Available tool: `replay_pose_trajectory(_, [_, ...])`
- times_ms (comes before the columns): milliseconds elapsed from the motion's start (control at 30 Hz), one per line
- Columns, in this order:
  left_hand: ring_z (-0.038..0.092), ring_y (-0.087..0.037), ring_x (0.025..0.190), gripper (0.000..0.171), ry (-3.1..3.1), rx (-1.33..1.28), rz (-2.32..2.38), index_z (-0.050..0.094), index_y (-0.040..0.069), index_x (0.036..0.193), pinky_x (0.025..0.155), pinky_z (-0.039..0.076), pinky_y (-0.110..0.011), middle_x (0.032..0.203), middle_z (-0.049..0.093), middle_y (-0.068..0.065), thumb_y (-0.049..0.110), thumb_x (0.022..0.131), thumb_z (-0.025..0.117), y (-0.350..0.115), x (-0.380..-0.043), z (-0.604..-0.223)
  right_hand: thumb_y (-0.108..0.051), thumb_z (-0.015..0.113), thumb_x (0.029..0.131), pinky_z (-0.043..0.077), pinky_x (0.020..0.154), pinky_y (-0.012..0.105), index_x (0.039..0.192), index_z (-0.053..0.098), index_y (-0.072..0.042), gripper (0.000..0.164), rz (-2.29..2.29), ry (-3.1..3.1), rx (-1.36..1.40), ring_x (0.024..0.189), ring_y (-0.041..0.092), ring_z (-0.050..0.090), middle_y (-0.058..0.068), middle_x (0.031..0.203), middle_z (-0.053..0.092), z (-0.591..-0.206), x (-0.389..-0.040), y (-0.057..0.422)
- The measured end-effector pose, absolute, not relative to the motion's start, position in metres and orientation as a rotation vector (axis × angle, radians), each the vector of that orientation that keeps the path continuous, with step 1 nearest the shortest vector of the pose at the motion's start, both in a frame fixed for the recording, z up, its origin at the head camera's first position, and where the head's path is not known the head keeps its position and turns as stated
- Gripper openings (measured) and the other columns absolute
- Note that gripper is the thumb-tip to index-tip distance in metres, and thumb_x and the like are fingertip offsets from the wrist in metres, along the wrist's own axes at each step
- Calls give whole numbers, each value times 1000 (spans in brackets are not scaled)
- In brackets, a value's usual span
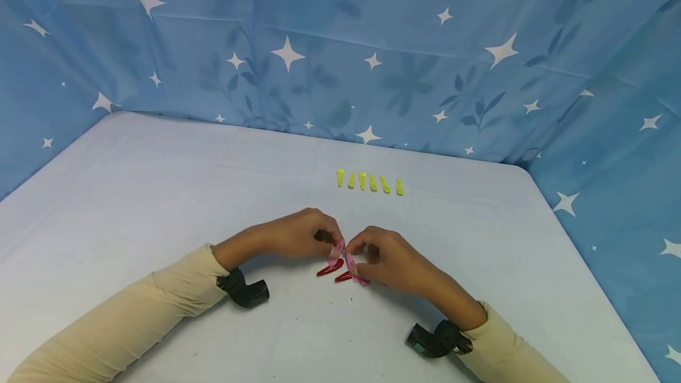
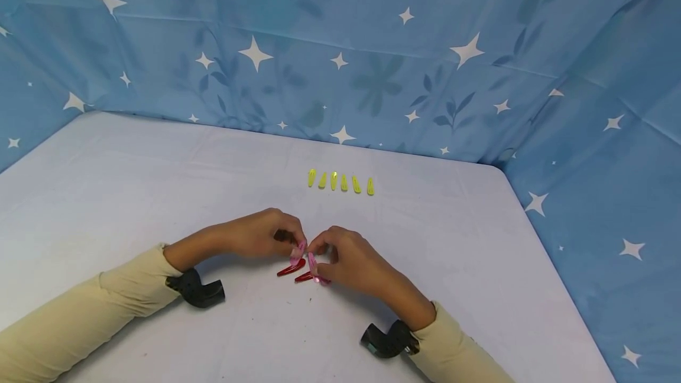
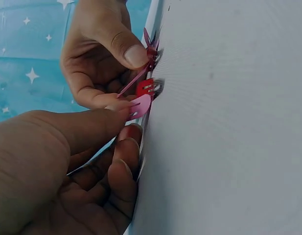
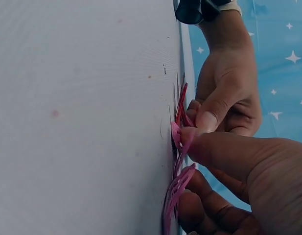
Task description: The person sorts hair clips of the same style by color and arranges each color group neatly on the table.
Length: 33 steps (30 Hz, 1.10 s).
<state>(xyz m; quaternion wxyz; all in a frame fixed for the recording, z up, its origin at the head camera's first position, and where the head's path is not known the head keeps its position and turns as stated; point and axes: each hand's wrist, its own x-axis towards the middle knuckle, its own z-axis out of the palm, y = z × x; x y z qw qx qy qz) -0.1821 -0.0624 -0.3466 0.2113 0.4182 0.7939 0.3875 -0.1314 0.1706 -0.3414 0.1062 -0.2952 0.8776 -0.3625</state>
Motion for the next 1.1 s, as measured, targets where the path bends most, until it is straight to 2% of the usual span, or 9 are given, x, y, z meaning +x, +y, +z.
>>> replay_pose_trajectory(133, [60,-7,75,9,2194,1114,1103,74,16,93,73,50,-27,81,68,9,9,92,67,-62,-183,-347,-2,73,84,49,65,26,102,70,-15,22,-1111,2573,-849,79,15,55,-8,90,62,-341,-132,170])
replay_pose_trajectory(367, [58,-8,71,11,2162,1096,1144,75,12,93,68,48,-26,78,68,5,7,92,65,-62,-183,-345,1,66,89,51,69,26,104,69,-10,18,-1195,2522,-841,74,13,60,-5,82,62,-341,-134,171])
replay_pose_trajectory(433, [58,-10,70,10,2174,1071,1161,76,12,94,65,48,-27,78,68,5,8,92,67,-63,-184,-344,2,65,89,52,69,27,104,69,-8,19,-1224,2512,-838,73,14,61,-4,82,62,-340,-135,172])
replay_pose_trajectory(667, [60,-13,77,11,2226,1032,1253,77,8,98,70,49,-29,85,70,7,10,89,72,-65,-186,-341,1,65,90,52,65,27,107,69,-8,20,-1274,2522,-779,75,18,59,0,86,63,-339,-140,175])
replay_pose_trajectory(767, [59,-14,75,11,2223,1024,1290,77,6,98,67,48,-28,84,70,5,10,89,71,-64,-188,-339,2,65,90,52,65,26,110,69,-7,22,-1319,2523,-741,75,19,60,1,87,63,-338,-145,176])
replay_pose_trajectory(1100, [63,-18,73,32,2210,953,1396,66,-3,119,71,53,-31,86,67,-5,-2,87,67,-59,-198,-338,-1,68,89,52,68,30,107,69,-2,18,-1391,2582,-686,74,20,62,4,90,66,-339,-167,178])
